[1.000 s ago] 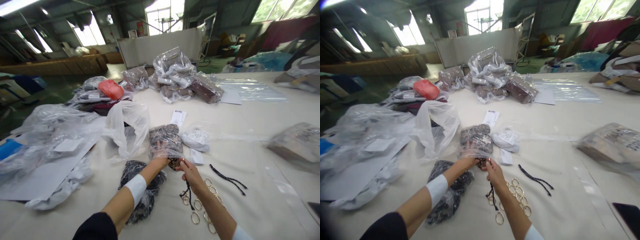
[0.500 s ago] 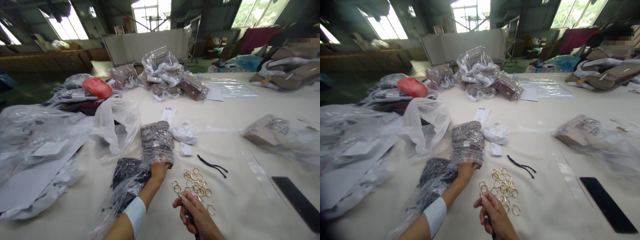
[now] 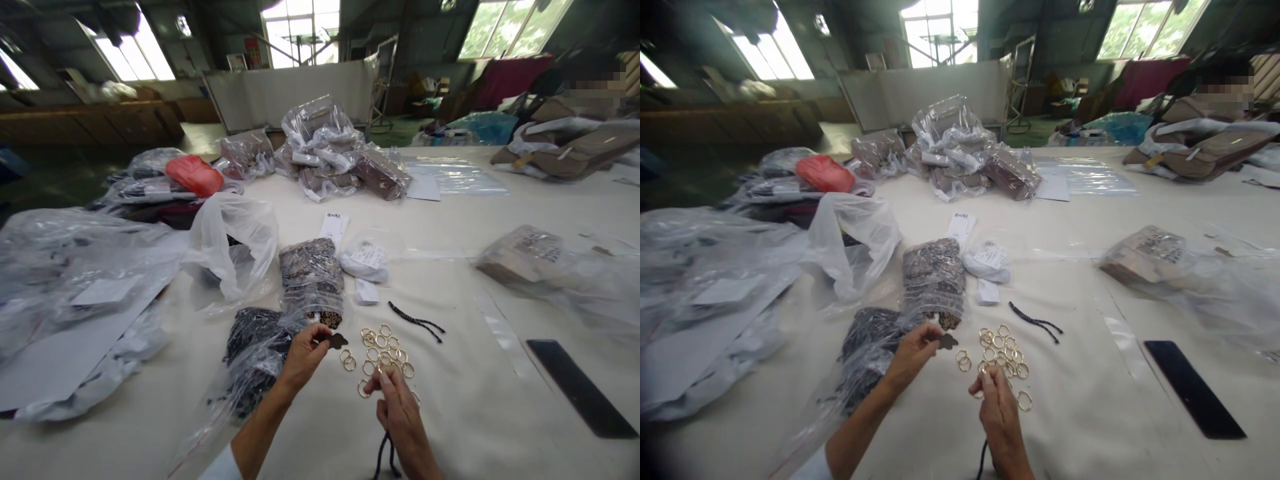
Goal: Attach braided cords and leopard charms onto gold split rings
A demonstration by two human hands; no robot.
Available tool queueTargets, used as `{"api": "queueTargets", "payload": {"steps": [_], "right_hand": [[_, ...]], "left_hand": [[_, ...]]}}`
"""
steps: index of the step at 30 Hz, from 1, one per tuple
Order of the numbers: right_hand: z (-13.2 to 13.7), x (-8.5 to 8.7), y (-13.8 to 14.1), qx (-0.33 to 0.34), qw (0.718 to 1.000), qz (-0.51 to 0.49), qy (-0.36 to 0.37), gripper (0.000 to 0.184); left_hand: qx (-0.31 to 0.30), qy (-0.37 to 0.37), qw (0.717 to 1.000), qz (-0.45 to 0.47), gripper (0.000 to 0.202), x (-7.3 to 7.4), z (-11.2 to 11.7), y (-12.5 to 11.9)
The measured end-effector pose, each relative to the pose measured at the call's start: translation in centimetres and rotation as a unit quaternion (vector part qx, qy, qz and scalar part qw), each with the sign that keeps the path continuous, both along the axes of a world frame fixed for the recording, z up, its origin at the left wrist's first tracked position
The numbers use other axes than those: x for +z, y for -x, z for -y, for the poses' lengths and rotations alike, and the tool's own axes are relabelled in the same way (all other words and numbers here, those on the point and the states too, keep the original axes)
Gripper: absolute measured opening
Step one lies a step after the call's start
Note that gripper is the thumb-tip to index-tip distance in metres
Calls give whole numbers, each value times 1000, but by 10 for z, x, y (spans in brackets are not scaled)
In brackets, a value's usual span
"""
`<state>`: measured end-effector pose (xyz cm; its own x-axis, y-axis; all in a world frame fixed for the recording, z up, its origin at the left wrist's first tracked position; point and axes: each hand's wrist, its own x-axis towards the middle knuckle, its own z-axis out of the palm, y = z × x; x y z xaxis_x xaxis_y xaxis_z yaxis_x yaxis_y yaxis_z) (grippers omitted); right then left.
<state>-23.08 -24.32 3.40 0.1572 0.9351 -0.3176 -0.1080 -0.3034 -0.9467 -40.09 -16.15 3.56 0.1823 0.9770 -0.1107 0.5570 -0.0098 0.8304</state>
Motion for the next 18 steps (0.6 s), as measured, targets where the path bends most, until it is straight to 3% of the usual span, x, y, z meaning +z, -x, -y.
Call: {"api": "queueTargets", "payload": {"steps": [3, 6, 8, 10, 12, 14, 16, 18], "right_hand": [[-12, 12, -2, -43, 999, 6, -3, 31], [-19, 17, 8, -43, 999, -7, -13, 31], [-18, 15, 17, -53, 998, -39, -19, 32], [-14, 12, 26, -84, 994, -75, -20, 31], [-9, 6, 32, -115, 988, -105, -12, 31], [-2, 2, 37, -143, 980, -141, 3, 30], [5, -2, 39, -160, 969, -188, 25, 31], [11, -5, 37, -141, 967, -210, 37, 31]], "left_hand": [[-31, 25, 996, 78, 22, 15, 25, -6], [-35, -4, 990, 134, 24, 23, 45, -19], [21, -28, 990, 140, 26, 23, 53, -26], [119, 13, 978, 172, 27, 18, 58, -32], [183, 118, 941, 260, 25, 9, 62, -36], [201, 191, 885, 373, 24, -1, 67, -40], [222, 194, 838, 459, 22, -9, 74, -42], [249, 180, 820, 483, 21, -12, 82, -41]]}}
